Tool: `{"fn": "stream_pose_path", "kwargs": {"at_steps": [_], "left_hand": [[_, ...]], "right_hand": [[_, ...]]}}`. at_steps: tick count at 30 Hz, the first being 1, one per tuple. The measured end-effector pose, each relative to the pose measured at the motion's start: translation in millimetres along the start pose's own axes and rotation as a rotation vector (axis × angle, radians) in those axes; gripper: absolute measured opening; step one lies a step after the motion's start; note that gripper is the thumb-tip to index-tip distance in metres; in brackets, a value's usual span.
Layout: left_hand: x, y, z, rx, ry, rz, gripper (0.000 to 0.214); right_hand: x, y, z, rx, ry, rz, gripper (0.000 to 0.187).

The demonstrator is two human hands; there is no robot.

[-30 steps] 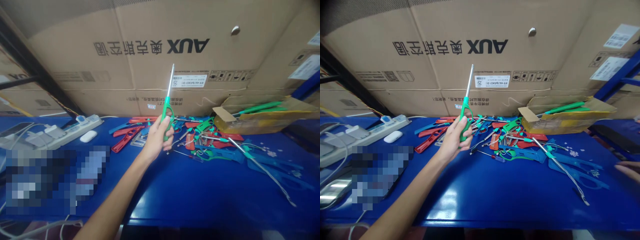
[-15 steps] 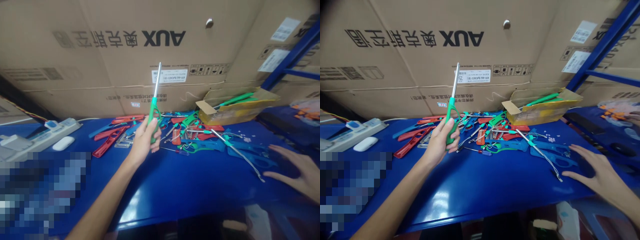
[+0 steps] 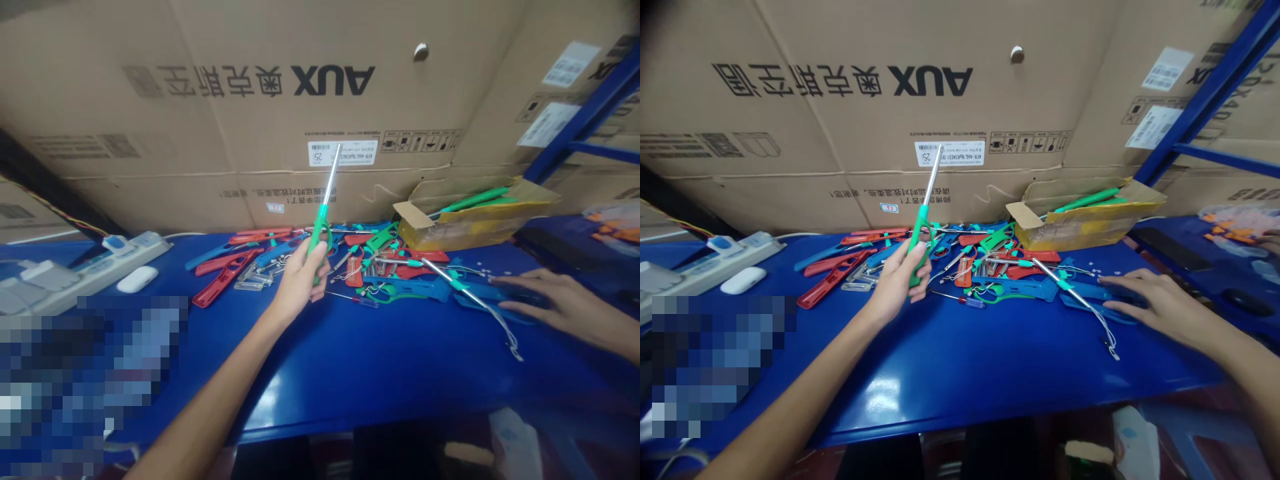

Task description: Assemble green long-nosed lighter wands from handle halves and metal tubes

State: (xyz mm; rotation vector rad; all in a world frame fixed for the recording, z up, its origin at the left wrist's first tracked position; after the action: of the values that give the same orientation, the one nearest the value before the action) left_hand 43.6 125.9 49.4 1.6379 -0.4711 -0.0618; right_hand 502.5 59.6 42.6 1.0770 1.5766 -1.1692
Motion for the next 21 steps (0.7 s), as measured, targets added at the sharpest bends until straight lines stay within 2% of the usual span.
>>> {"fn": "stream_pose_path", "kwargs": {"at_steps": [4, 10, 16, 21], "left_hand": [[-3.5, -3.6, -2.3, 0.006, 0.025, 0.0, 0.026], [-4.9, 0.1, -2.2, 0.041, 0.047, 0.003, 0.029], [-3.1, 1.5, -1.1, 0.054, 0.038, 0.001, 0.031], [-3.5, 1.9, -1.5, 0.063, 0.032, -0.004, 0.029]], "right_hand": [[4.4, -7.8, -15.8, -0.145, -0.054, 0.09, 0.05], [2.1, -16.6, -22.1, -0.201, -0.122, 0.132, 0.048], [2.0, -4.9, -15.7, -0.14, -0.205, 0.197, 0.04], [3.8, 12.3, -10.3, -0.05, -0.195, 0.183, 0.038]]}}
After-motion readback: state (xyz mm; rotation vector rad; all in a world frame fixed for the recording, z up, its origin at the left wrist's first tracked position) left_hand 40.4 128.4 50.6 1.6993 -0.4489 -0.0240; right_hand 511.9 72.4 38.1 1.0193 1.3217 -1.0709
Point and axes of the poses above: each hand's wrist, its own z-axis away from the middle knuckle, its own x-axis out of the palm, y = z × x, the point moved 2 cm from there along -z, towards the middle knuckle, and after that the axes turned 2 degrees about z, right-handed, at the moved point
